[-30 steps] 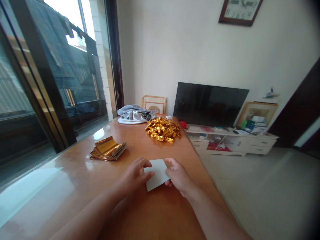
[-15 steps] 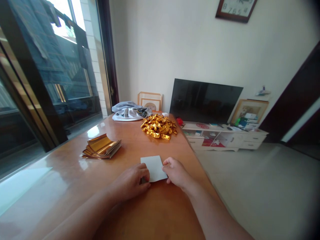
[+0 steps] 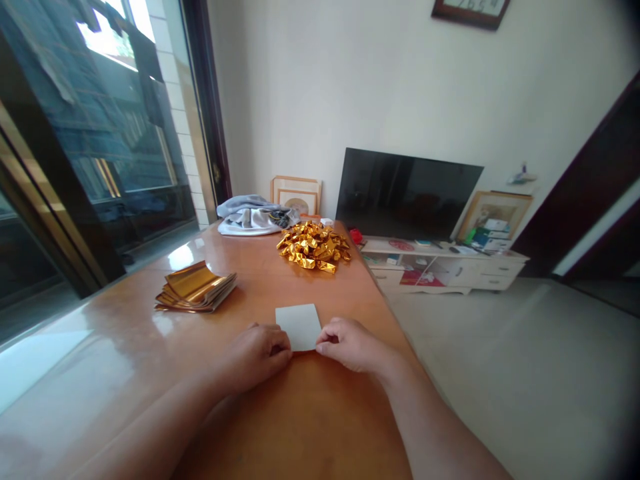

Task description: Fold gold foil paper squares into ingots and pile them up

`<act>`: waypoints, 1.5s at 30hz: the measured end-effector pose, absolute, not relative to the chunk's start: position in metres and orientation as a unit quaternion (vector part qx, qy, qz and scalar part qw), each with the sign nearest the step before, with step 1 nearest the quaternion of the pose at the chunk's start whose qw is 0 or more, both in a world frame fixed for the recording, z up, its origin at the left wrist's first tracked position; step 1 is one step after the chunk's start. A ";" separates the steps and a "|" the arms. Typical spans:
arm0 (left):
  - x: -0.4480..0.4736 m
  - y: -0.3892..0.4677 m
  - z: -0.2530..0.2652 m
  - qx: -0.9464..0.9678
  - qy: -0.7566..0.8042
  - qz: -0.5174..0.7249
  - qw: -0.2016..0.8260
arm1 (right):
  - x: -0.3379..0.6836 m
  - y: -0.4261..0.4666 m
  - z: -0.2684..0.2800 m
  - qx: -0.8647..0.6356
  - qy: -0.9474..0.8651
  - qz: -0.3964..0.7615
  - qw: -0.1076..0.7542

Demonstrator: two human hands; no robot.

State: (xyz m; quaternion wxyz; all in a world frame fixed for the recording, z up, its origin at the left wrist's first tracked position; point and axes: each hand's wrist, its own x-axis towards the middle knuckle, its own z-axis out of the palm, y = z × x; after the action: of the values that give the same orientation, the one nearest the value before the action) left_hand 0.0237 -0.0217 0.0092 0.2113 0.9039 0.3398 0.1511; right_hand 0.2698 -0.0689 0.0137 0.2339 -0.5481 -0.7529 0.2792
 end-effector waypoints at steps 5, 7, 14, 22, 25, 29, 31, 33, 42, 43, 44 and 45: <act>0.021 -0.019 0.009 0.895 0.362 0.136 0.221 | 0.269 -0.059 0.000 -0.577 -0.732 0.274 0.236; 0.020 -0.018 0.010 0.894 0.375 0.141 0.203 | 0.266 -0.056 -0.005 -0.585 -0.723 0.263 0.256; 0.020 -0.014 0.013 0.880 0.402 0.170 0.184 | 0.261 -0.054 -0.009 -0.598 -0.721 0.210 0.280; 0.016 -0.013 0.014 0.853 0.427 0.162 0.253 | 0.262 -0.054 -0.015 -0.644 -0.683 0.235 0.251; 0.013 -0.010 0.014 0.839 0.432 0.171 0.283 | 0.260 -0.054 -0.015 -0.656 -0.677 0.223 0.249; 0.011 -0.006 0.012 0.820 0.438 0.185 0.319 | 0.258 -0.055 -0.013 -0.671 -0.671 0.205 0.240; 0.010 -0.006 0.012 0.818 0.437 0.187 0.324 | 0.258 -0.055 -0.011 -0.675 -0.671 0.198 0.235; 0.011 -0.006 0.013 0.819 0.434 0.192 0.323 | 0.257 -0.055 -0.011 -0.677 -0.671 0.195 0.232; 0.016 -0.009 0.009 0.843 0.466 0.138 0.231 | 0.256 -0.054 -0.011 -0.683 -0.668 0.183 0.230; 0.017 -0.009 0.008 0.845 0.466 0.138 0.223 | 0.256 -0.054 -0.011 -0.683 -0.669 0.184 0.229; 0.017 -0.008 0.007 0.846 0.467 0.137 0.218 | 0.256 -0.054 -0.011 -0.682 -0.670 0.184 0.228; 0.017 -0.008 0.006 0.846 0.468 0.134 0.215 | 0.257 -0.054 -0.011 -0.681 -0.671 0.184 0.228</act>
State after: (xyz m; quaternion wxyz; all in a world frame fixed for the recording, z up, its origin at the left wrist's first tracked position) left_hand 0.0174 -0.0080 0.0056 0.2151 0.8464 0.4684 0.1341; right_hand 0.2567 -0.0539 -0.0112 0.2279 -0.6811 -0.6710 0.1840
